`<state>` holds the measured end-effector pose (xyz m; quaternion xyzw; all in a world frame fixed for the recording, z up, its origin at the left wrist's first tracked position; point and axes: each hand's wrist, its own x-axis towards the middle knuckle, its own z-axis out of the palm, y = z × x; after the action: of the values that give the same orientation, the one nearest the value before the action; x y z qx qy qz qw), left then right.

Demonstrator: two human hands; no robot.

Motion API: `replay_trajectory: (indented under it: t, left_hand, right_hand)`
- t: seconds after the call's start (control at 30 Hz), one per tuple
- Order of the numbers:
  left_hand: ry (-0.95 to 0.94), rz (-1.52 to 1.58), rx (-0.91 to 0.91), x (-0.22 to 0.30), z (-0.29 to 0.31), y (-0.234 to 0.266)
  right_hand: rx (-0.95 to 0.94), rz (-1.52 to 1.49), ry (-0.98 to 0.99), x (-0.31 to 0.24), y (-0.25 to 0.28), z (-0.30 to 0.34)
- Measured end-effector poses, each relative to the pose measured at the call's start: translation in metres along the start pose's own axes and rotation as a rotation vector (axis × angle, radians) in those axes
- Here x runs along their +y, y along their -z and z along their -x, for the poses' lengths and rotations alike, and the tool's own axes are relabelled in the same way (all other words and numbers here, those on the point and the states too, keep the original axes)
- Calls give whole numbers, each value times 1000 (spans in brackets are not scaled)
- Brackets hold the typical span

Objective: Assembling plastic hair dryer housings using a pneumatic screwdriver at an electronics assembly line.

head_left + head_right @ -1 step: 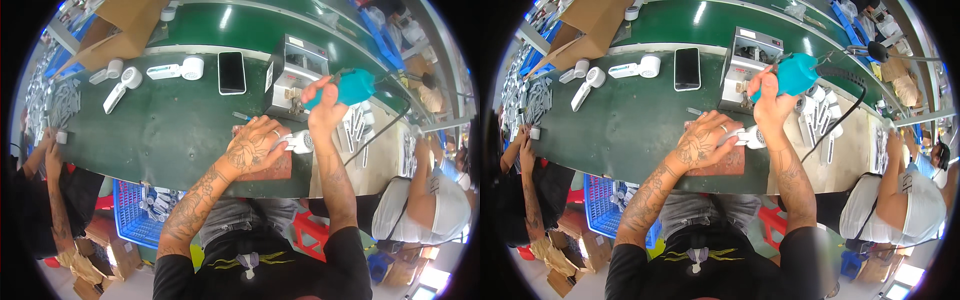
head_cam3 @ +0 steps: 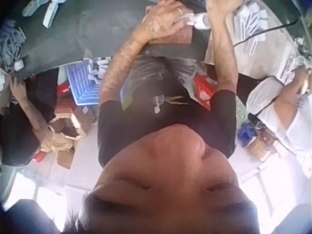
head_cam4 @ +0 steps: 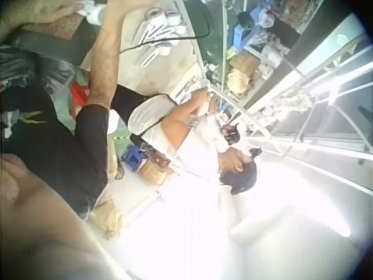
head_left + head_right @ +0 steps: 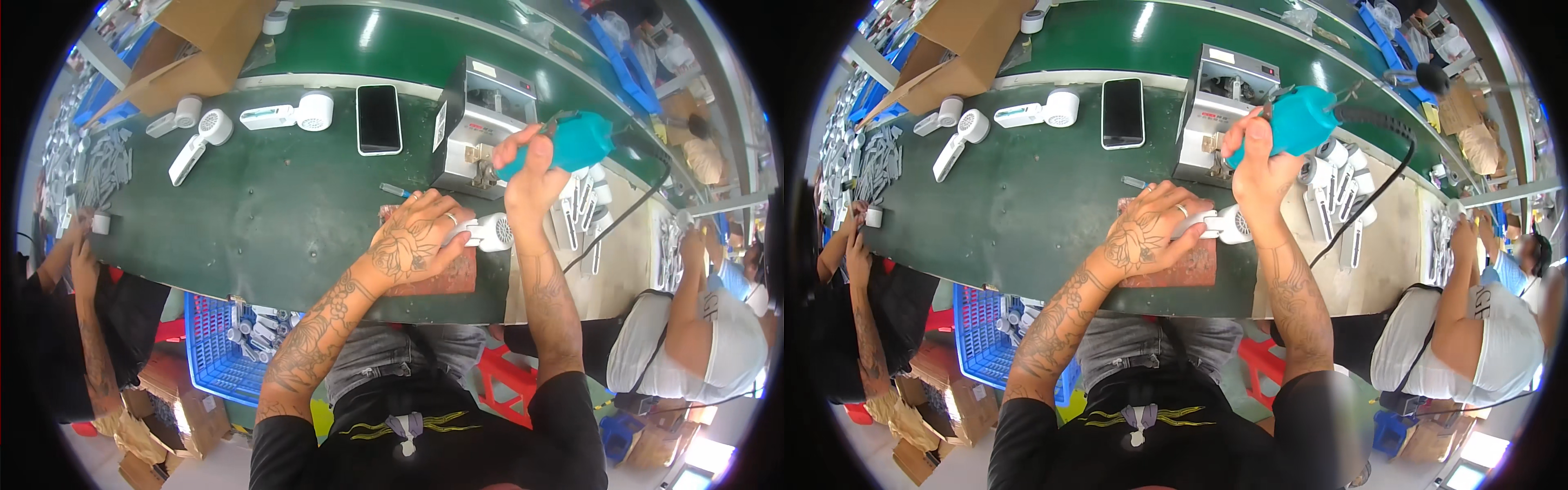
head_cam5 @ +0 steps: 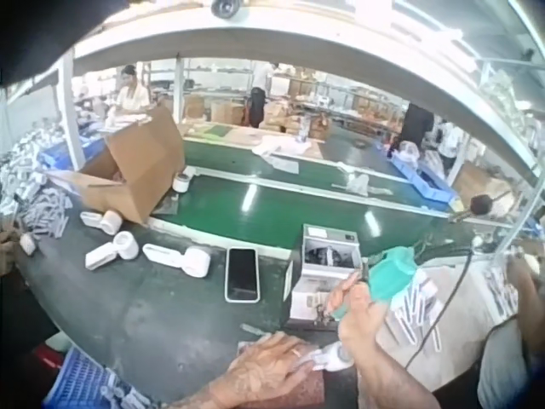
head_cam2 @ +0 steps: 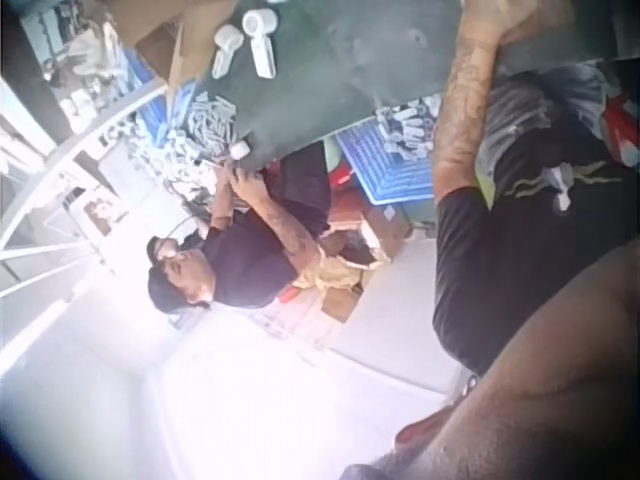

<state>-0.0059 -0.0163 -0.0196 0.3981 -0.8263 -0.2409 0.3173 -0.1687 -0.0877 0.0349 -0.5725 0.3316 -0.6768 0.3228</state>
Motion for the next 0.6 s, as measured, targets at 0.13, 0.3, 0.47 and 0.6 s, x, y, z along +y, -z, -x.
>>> replay_trajectory:
  t: [0.13, 0.3, 0.47, 0.6]
  left_hand:
    - [-49, -43, 60, -5, 3, 1]
    - [-46, -13, 43, -1, -4, 2]
    - [-29, -72, 1, -1, -4, 6]
    - [-37, -41, 4, 1, -8, 5]
  right_hand:
    - [60, 14, -222, -14, -5, 6]
    - [4, -153, -202, -45, 23, 43]
    - [-69, -104, -210, -41, 25, 56]
    - [-34, -135, -205, -36, 27, 60]
